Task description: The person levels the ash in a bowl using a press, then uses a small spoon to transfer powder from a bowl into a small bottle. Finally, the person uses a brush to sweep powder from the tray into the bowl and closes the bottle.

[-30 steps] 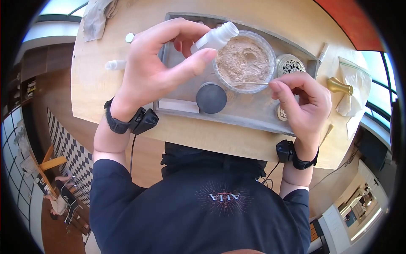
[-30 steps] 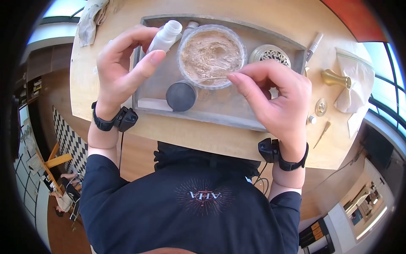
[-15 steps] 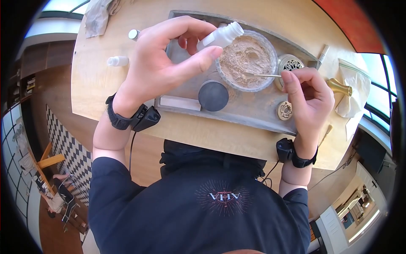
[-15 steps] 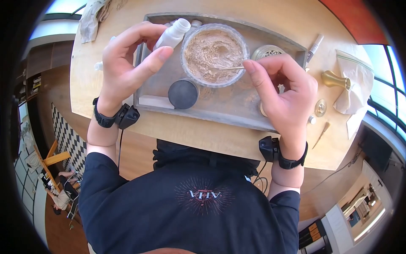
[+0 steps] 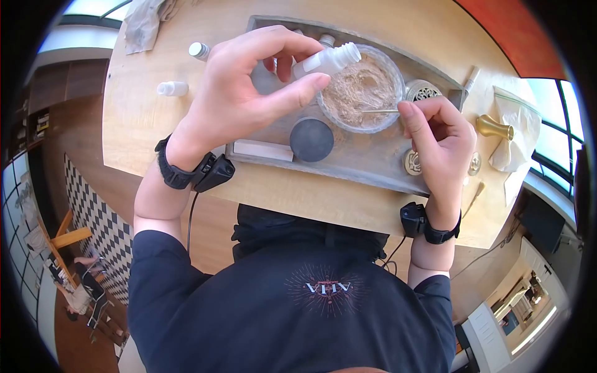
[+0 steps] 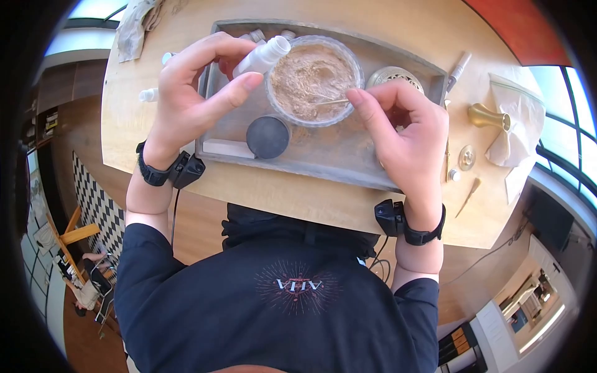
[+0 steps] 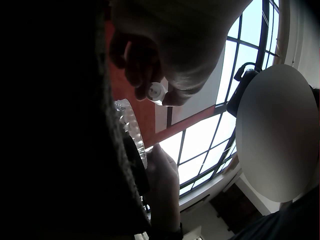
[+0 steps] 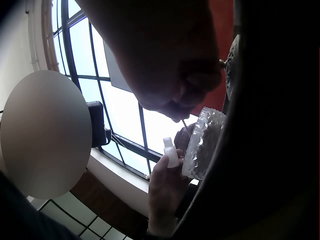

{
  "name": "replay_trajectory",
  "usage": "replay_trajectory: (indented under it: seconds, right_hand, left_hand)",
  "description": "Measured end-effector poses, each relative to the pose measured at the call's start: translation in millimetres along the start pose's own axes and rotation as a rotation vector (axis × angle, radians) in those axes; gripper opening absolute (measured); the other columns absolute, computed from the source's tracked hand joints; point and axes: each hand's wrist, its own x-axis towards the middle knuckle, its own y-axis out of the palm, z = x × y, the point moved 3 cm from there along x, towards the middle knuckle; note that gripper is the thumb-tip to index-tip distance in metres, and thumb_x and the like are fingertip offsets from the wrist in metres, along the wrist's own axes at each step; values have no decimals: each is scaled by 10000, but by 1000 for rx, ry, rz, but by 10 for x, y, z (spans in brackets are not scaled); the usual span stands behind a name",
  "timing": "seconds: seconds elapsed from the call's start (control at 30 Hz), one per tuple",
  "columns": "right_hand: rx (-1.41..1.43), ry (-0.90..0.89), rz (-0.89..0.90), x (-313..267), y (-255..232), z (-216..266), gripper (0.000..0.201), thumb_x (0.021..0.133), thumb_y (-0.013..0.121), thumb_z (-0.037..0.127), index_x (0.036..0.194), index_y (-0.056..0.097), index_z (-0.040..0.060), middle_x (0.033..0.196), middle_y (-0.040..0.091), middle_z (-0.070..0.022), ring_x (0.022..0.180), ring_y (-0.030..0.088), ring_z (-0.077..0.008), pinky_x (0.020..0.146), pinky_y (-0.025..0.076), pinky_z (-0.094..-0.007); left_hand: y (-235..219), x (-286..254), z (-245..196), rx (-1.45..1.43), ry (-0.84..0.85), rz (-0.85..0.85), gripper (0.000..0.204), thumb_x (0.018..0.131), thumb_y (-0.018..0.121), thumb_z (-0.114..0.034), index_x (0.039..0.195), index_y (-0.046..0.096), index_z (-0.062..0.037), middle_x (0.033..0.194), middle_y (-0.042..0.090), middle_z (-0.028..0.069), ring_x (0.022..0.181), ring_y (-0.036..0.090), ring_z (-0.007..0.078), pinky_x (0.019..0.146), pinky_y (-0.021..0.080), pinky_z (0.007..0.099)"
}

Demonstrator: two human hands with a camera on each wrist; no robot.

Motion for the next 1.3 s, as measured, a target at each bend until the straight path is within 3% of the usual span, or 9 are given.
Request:
replay_trajectory:
  seconds: [0.17, 0.47, 0.77, 0.87, 1.0, 1.13, 1.23, 1.3]
  right_hand:
    - [174, 120, -10, 36, -31, -36, 170, 956, 785, 149, 887, 724, 6, 686, 635, 31, 579, 486, -8, 529, 344, -181]
    - [439, 108, -112, 73, -127, -60, 213, 982, 761, 219, 897, 727, 26, 676, 628, 21, 531, 465, -19, 494, 316, -172]
    - [396, 98, -47, 0, -44, -3, 157, 980, 762, 175, 942, 738, 24, 726, 662, 17, 578, 523, -31, 525, 369, -178]
    - [261, -69, -21, -47, 39, 56, 86, 938, 790, 82, 945, 735, 16, 770, 692, -8, 620, 569, -49, 548, 412, -187]
    - [-151, -598, -56, -28, 4, 128, 122, 871, 824, 3, 919, 713, -4, 793, 710, -45, 633, 574, -70, 571, 434, -206]
    - [64, -463, -173, -31, -120, -16, 96, 918, 786, 14, 913, 695, -18, 793, 706, -40, 646, 572, -61, 590, 435, -197]
    - [178, -219, -211, -38, -170, 2, 105, 939, 776, 36, 920, 687, -18, 802, 705, -20, 660, 570, -45, 594, 428, -188]
    - [71, -152, -185, -3, -151, 18, 135, 942, 786, 76, 889, 699, -13, 736, 654, 30, 655, 537, -16, 588, 404, -172]
  left_hand:
    - [4, 0, -14, 36, 13, 99, 288, 823, 826, -66, 1096, 743, -23, 917, 687, 40, 761, 566, 136, 698, 471, 271]
    - [24, -5, -93, 83, 61, 172, 323, 791, 834, -37, 1103, 749, -49, 914, 665, 49, 764, 556, 159, 691, 464, 285]
    - [73, -25, -120, 68, 108, 163, 349, 780, 846, -31, 1115, 749, -48, 919, 661, 46, 766, 566, 160, 691, 475, 278]
    - [73, -24, -131, 78, 109, 149, 351, 784, 842, -23, 1122, 749, -45, 938, 678, 55, 776, 579, 165, 695, 484, 279]
    - [71, -20, -112, 105, 123, 111, 355, 787, 837, -8, 1129, 748, -39, 963, 697, 68, 786, 595, 171, 704, 498, 283]
    - [54, -18, -102, 103, 130, 69, 355, 784, 837, -2, 1126, 745, -37, 961, 697, 67, 784, 596, 173, 708, 503, 285]
    - [50, -20, -92, 110, 110, 52, 337, 797, 840, -28, 1119, 741, -44, 968, 695, 70, 785, 611, 186, 705, 519, 294]
    - [38, -13, -95, 109, 99, 57, 316, 821, 847, -75, 1115, 733, -56, 980, 689, 80, 791, 642, 210, 700, 549, 312]
